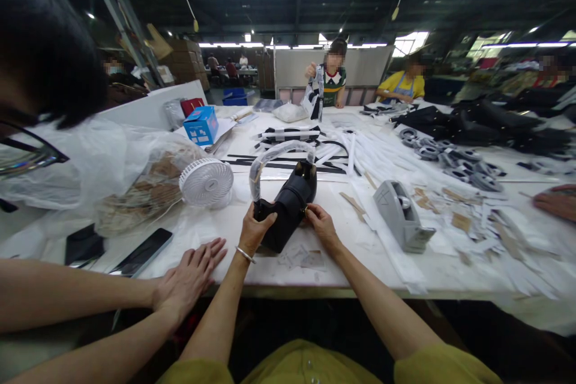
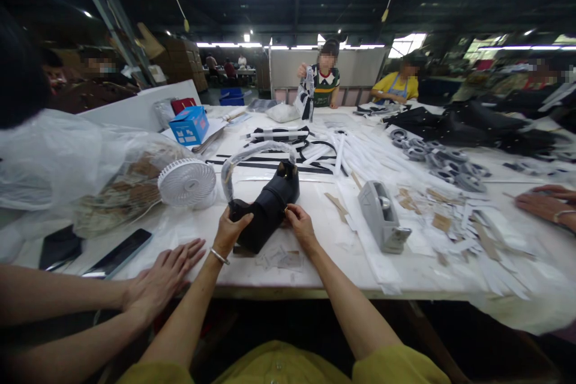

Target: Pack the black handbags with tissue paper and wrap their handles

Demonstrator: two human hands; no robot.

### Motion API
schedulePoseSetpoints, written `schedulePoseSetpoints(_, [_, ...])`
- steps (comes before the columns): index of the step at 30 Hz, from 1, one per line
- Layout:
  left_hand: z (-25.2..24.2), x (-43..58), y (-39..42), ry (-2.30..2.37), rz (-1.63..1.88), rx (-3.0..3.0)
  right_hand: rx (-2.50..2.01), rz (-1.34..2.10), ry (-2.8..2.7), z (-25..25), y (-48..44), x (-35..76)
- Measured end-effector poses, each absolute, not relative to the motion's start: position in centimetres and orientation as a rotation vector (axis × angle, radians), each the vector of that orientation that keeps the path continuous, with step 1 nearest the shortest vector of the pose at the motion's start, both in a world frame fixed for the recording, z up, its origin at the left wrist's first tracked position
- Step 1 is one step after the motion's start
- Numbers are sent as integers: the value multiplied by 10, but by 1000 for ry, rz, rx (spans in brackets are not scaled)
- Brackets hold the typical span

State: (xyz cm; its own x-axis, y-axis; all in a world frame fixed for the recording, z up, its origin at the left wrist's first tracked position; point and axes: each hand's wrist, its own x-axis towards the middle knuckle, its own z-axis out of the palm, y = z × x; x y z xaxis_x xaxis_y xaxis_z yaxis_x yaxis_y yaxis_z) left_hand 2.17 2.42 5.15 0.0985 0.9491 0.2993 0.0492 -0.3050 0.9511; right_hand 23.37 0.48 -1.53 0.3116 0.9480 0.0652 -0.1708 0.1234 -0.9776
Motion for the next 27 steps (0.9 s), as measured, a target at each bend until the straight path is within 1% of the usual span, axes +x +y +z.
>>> schedulePoseSetpoints(10, [65, 21, 19, 1079, 1305, 1521, -1156, 1012, -867, -18, 7, 234])
schedulePoseSetpoints(18, [54, 17, 23, 1141, 1230, 1552, -1161, 946, -920, -20, 9, 231])
schedulePoseSetpoints(27, [47, 19, 28, 1139, 1287, 1614, -1153, 825, -989, -26, 14, 228])
